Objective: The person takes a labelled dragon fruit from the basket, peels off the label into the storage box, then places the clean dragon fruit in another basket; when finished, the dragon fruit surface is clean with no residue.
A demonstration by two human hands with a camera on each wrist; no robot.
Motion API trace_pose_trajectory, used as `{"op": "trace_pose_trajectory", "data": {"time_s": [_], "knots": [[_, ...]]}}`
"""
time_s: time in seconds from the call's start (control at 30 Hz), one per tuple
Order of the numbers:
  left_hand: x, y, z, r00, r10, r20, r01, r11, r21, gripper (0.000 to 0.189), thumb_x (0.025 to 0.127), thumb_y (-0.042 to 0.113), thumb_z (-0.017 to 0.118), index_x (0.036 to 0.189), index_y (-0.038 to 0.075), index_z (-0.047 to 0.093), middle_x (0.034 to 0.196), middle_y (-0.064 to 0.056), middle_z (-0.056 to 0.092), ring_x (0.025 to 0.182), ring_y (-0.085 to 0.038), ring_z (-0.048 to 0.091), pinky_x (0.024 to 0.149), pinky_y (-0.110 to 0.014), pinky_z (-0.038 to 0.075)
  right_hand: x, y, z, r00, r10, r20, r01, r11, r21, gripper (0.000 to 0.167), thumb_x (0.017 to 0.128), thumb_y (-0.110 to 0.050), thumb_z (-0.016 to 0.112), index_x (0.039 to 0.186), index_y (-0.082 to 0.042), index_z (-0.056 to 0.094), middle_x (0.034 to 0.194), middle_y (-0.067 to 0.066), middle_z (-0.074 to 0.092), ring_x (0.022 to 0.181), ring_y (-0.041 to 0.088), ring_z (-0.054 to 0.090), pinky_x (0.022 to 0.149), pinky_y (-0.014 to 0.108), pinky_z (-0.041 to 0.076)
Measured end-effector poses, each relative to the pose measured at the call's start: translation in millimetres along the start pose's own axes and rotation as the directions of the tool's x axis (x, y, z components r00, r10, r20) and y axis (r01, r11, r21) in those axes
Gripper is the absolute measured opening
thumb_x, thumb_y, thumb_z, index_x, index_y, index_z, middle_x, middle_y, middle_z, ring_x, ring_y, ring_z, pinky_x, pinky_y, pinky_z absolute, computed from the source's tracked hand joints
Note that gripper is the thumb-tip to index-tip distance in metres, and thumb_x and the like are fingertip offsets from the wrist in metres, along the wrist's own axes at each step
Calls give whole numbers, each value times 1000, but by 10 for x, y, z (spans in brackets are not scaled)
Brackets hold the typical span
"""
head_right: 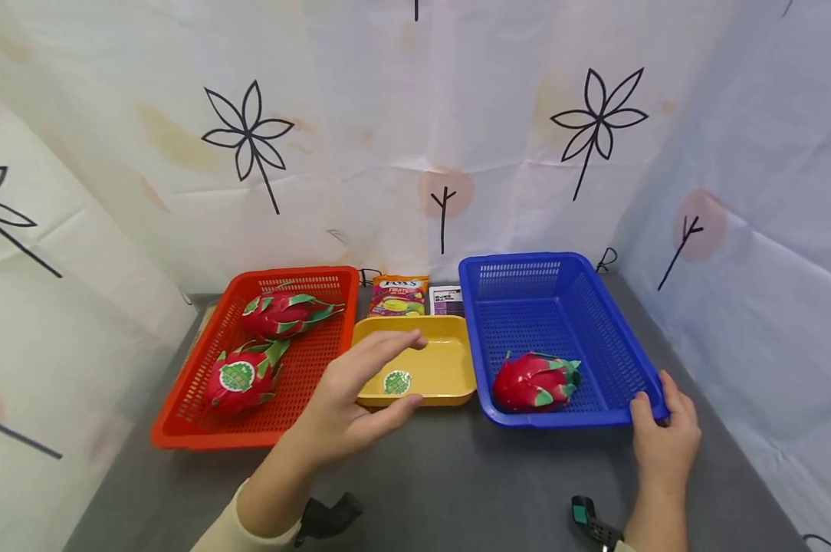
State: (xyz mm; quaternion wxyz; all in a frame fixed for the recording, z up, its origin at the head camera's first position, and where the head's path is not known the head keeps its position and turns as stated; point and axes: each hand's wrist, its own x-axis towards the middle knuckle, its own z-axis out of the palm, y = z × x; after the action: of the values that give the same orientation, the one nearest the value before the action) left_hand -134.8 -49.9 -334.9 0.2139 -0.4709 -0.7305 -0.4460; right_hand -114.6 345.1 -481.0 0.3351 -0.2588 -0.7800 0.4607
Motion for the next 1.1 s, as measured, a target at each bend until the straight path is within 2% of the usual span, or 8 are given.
{"op": "trace_pose_trajectory", "data": {"time_s": [0.17,0.33,0.47,0.6,0.7,0.87,1.0,1.1], "knots": [[-288,20,-312,990,-53,-134,58,998,28,56,97,29,70,145,3,55,128,-11,66,119,-25,62,102,-35,51,0,-5,22,1000,-15,-16,15,1000,6,49,96,-18,60,144,-13,62,136,12,61,114,-6,50,98,9,37],[-610,-10,-565,957,-107,-271,140,985,105,59,98,38,67,142,0,57,125,-13,68,116,-26,62,103,-29,49,8,-19,17,1000,0,-19,1,999,37,48,95,-17,61,143,-14,63,127,-5,62,113,-5,52,96,8,38],[-881,-81,-748,915,-104,-391,161,980,115,56,94,22,74,137,-9,58,120,-21,68,114,-24,63,100,-27,50,0,-29,0,1000,13,-22,-12,999,51,48,94,-16,61,142,-16,63,118,-17,59,111,-5,54,92,5,39],[-1139,-111,-921,843,-152,-515,254,958,132,54,84,-4,73,134,-13,58,119,-25,66,113,-21,64,97,-24,51,-9,-26,7,1000,11,-22,-10,999,40,48,94,-17,61,143,-15,63,119,-16,59,110,-6,53,91,5,39],[-1302,-123,-1034,784,-210,-585,372,912,171,59,78,-13,70,136,-9,60,120,-25,66,113,-17,63,97,-20,50,-9,-17,9,1000,11,-26,-10,999,35,49,94,-17,61,143,-14,63,120,-16,59,110,-6,53,92,6,38],[-1591,-235,-1201,719,-245,-650,510,822,254,62,76,-14,71,136,-3,63,116,-26,67,112,-9,61,96,-14,46,-16,-11,11,999,43,-24,-42,998,52,49,95,-17,60,143,-13,62,120,-16,59,111,-5,54,92,5,39],[-1898,-390,-1318,647,-318,-693,641,719,268,61,81,-7,71,140,6,64,121,-21,67,114,-5,58,96,-13,45,-13,-13,7,999,43,-29,-42,998,55,48,95,-17,60,143,-13,63,118,-17,59,109,-5,54,90,4,39],[-2116,-537,-1387,610,-331,-720,695,660,285,55,83,0,71,138,6,66,123,-19,67,114,-2,57,96,-13,43,-4,-13,15,999,29,-32,-27,998,55,48,94,-17,60,142,-12,63,116,-19,59,107,-6,54,88,3,40]]}}
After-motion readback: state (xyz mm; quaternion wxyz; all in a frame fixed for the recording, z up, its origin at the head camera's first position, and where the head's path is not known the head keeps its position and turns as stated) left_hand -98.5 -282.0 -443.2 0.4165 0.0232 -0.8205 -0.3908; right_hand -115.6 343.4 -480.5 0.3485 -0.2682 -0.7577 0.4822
